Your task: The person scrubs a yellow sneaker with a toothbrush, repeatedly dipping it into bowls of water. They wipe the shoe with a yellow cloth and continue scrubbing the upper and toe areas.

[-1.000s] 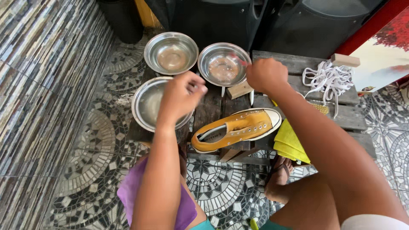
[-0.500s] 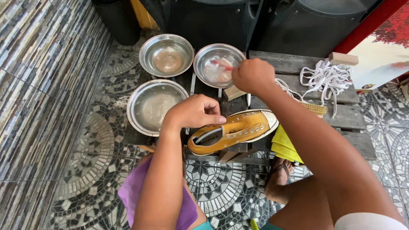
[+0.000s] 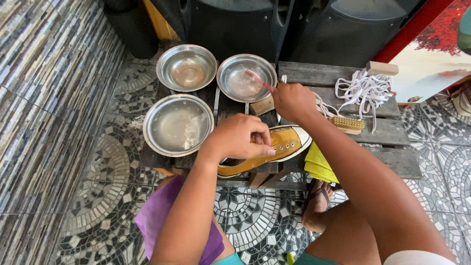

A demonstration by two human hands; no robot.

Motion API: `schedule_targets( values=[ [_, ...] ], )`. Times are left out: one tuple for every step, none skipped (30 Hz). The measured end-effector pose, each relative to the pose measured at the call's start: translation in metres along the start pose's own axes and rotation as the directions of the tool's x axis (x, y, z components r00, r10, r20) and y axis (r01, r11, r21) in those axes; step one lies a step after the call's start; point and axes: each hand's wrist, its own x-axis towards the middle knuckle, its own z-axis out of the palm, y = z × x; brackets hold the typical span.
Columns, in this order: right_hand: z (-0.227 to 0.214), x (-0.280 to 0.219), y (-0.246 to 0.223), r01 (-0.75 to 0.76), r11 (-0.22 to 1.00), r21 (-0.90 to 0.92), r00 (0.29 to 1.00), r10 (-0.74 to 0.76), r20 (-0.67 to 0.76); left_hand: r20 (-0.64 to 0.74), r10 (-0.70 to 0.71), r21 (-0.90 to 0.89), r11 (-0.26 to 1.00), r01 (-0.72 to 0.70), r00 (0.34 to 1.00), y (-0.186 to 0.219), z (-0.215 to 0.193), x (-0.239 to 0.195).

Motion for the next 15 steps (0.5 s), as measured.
schedule_targets(
  values=[
    [0.008,0.007,0.006,0.0,1.0,0.001,1.0,0.0,-0.002,-0.001,0.001,0.002,1.0,-0.001,1.0,0.003,-0.002,0.0],
    [0.017,0.012,0.014,-0.004,1.0,0.002,1.0,0.004,-0.021,0.004,-0.031,0.051,0.998,0.03,1.0,0.006,-0.002,0.0],
    [0.026,0.018,0.022,-0.009,1.0,0.004,0.999,0.009,-0.04,0.007,-0.062,0.099,0.993,0.061,0.998,0.008,-0.002,-0.001],
    [0.025,0.017,0.021,-0.009,1.0,0.005,0.999,0.009,-0.04,0.008,-0.063,0.101,0.993,0.061,0.998,0.007,-0.001,0.001],
    [0.023,0.016,0.021,-0.016,1.0,0.02,1.0,0.016,-0.027,0.007,-0.087,0.123,0.989,0.085,0.996,0.005,0.0,0.002],
    [0.022,0.014,0.021,-0.026,0.999,0.034,1.0,0.027,-0.013,0.009,-0.109,0.145,0.984,0.107,0.994,0.003,0.002,0.003],
    [0.017,0.011,0.02,-0.03,0.999,0.035,0.999,0.03,-0.013,0.013,-0.108,0.145,0.984,0.105,0.994,0.004,0.002,0.003],
    [0.011,0.01,0.018,-0.029,0.992,0.126,0.998,0.036,-0.053,0.02,-0.115,0.147,0.983,0.11,0.993,0.006,0.001,0.003],
    [0.005,0.009,0.016,-0.024,0.976,0.216,0.995,0.044,-0.092,0.028,-0.122,0.148,0.982,0.116,0.992,0.007,0.0,0.002],
    [0.003,0.008,0.016,-0.024,0.976,0.216,0.995,0.044,-0.089,0.029,-0.123,0.146,0.982,0.118,0.992,0.005,0.001,0.003],
    [0.0,0.008,0.015,0.0,0.956,0.293,0.99,0.041,-0.132,0.03,-0.122,0.152,0.982,0.116,0.992,0.003,0.002,0.003],
    [-0.004,0.007,0.015,0.028,0.93,0.367,0.983,0.042,-0.18,0.031,-0.117,0.16,0.981,0.111,0.993,0.002,0.002,0.004],
    [0.0,0.005,0.015,0.027,0.93,0.366,0.983,0.042,-0.18,0.031,-0.116,0.16,0.981,0.109,0.993,0.002,0.003,0.003],
    [0.002,0.004,0.015,0.016,0.951,0.31,0.988,0.032,-0.151,0.032,-0.12,0.165,0.98,0.113,0.992,0.002,0.004,0.002],
    [0.005,0.003,0.015,0.007,0.968,0.252,0.992,0.025,-0.121,0.033,-0.124,0.17,0.979,0.116,0.992,0.002,0.004,0.001]
  ],
)
